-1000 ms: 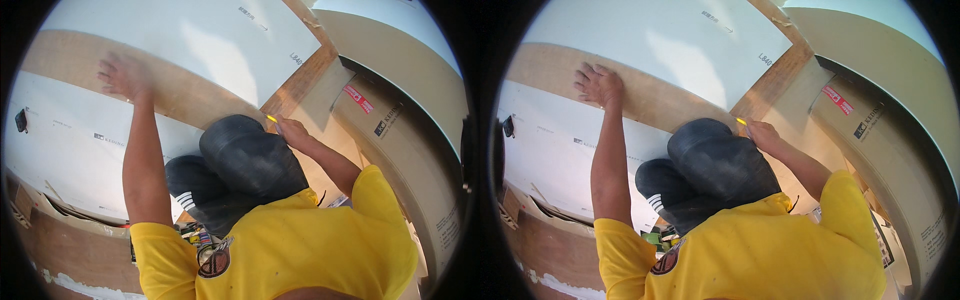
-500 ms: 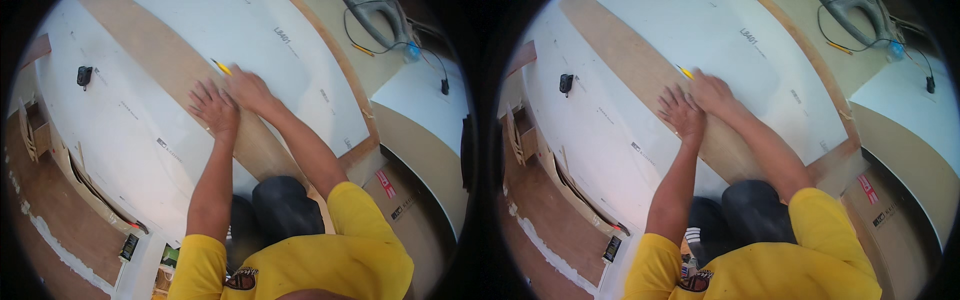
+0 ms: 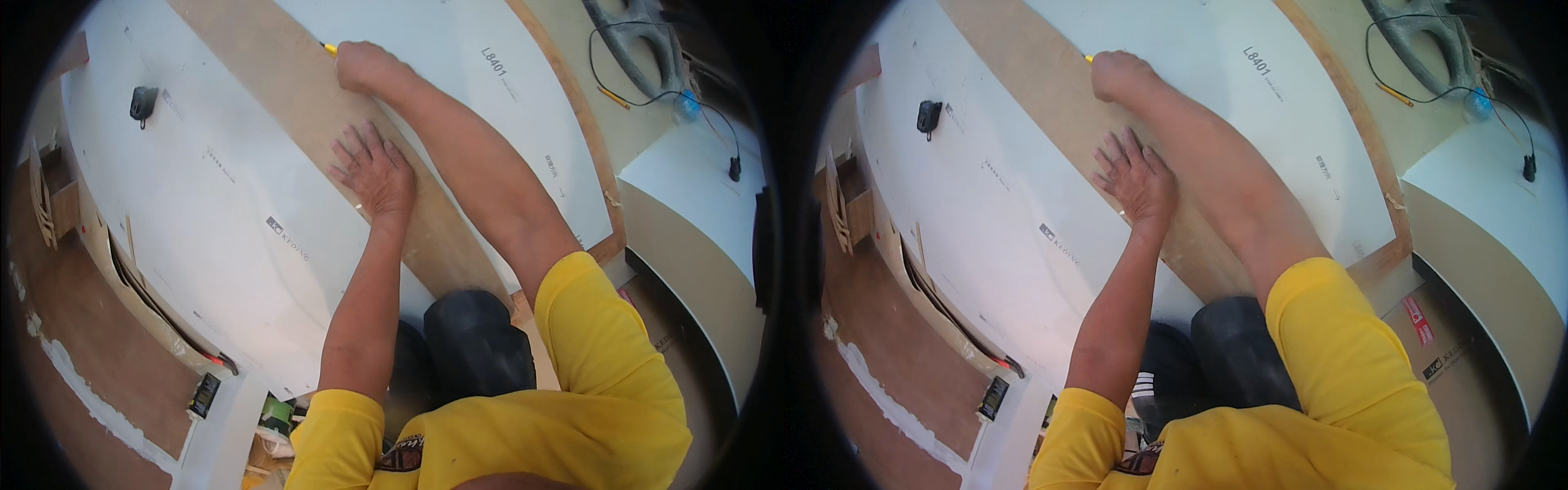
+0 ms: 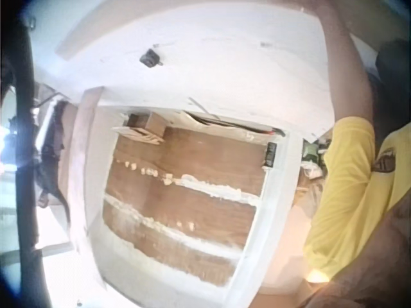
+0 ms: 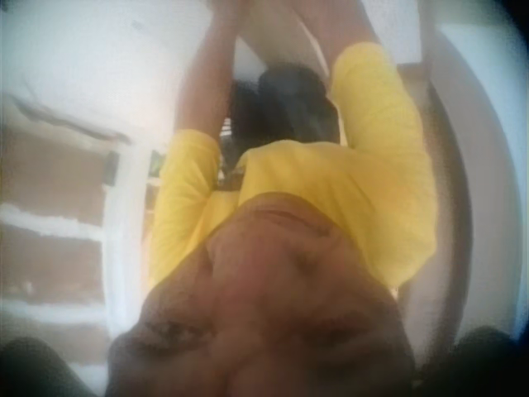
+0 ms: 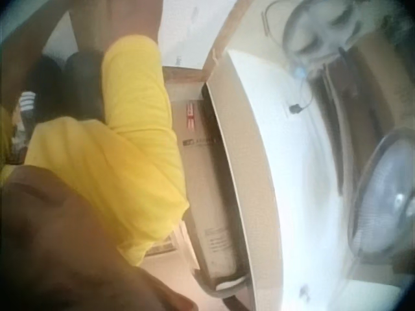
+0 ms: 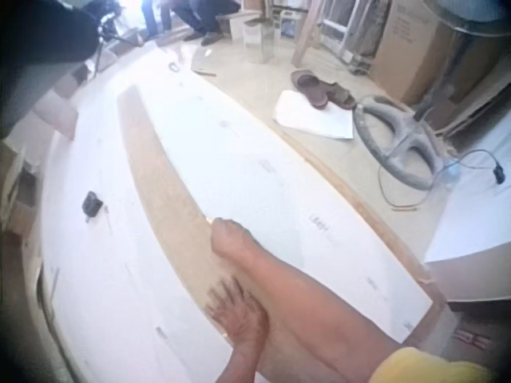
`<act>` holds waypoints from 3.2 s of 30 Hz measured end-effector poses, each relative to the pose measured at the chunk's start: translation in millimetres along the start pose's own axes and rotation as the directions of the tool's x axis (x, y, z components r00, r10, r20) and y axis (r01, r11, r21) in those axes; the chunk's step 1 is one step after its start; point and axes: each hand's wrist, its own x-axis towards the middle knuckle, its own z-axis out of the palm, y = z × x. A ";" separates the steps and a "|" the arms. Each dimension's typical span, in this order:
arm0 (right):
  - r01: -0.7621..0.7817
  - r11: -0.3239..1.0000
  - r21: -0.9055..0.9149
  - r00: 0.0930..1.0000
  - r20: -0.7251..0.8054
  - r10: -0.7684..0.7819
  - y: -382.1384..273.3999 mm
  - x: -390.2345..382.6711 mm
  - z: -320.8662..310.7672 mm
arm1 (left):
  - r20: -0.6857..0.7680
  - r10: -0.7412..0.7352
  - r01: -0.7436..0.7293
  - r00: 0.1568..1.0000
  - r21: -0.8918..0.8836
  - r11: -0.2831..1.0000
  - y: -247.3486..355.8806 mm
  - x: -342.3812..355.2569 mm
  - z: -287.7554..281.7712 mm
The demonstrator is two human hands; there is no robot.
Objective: The person kneels on the floor and uses a utility knife to cut a large sheet of drywall along a straight line. They score the surface multiple times and then snap the sheet to separate a strip.
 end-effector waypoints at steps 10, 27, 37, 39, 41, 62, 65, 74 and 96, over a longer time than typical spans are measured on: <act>0.014 1.000 0.009 0.999 0.028 -0.014 56.9 -113.1 32.1 | -0.040 0.053 -0.053 0.998 -0.019 0.998 -6.4 -3.4 6.8; -0.317 0.944 0.088 0.932 0.212 0.293 189.3 -430.6 121.2 | -0.096 0.097 -0.089 0.991 0.078 0.993 -2.3 -5.2 6.5; -0.393 0.918 0.056 0.888 0.281 0.363 221.8 -504.8 140.0 | -0.064 0.075 -0.072 0.995 0.045 0.996 -2.1 -0.8 4.8; -0.396 0.917 0.036 0.879 0.303 0.368 224.0 -509.1 140.9 | -0.057 0.050 -0.046 0.997 0.063 0.997 -2.4 0.6 5.8; -0.403 0.915 0.025 0.870 0.320 0.375 226.8 -515.4 140.8 | -0.116 0.079 -0.078 0.990 0.016 0.997 -3.3 0.9 7.9; 0.149 0.949 0.277 0.958 -0.278 -0.069 38.7 -41.9 30.5 | -0.041 0.010 -0.010 0.999 0.000 1.000 -3.9 -1.3 5.7; 0.115 0.963 0.244 0.973 -0.225 -0.059 11.2 10.2 20.4 | -0.026 0.004 -0.004 1.000 0.002 1.000 -3.8 -0.3 6.3; 0.042 0.999 0.012 0.999 -0.025 -0.042 -9.9 27.6 -7.1 | 0.000 0.000 0.000 1.000 -0.024 1.000 -0.5 -2.4 -1.0; -0.258 0.963 0.074 0.952 0.186 0.241 141.8 -330.1 88.2 | -0.077 0.079 -0.077 0.994 0.033 0.996 -2.7 -4.5 7.7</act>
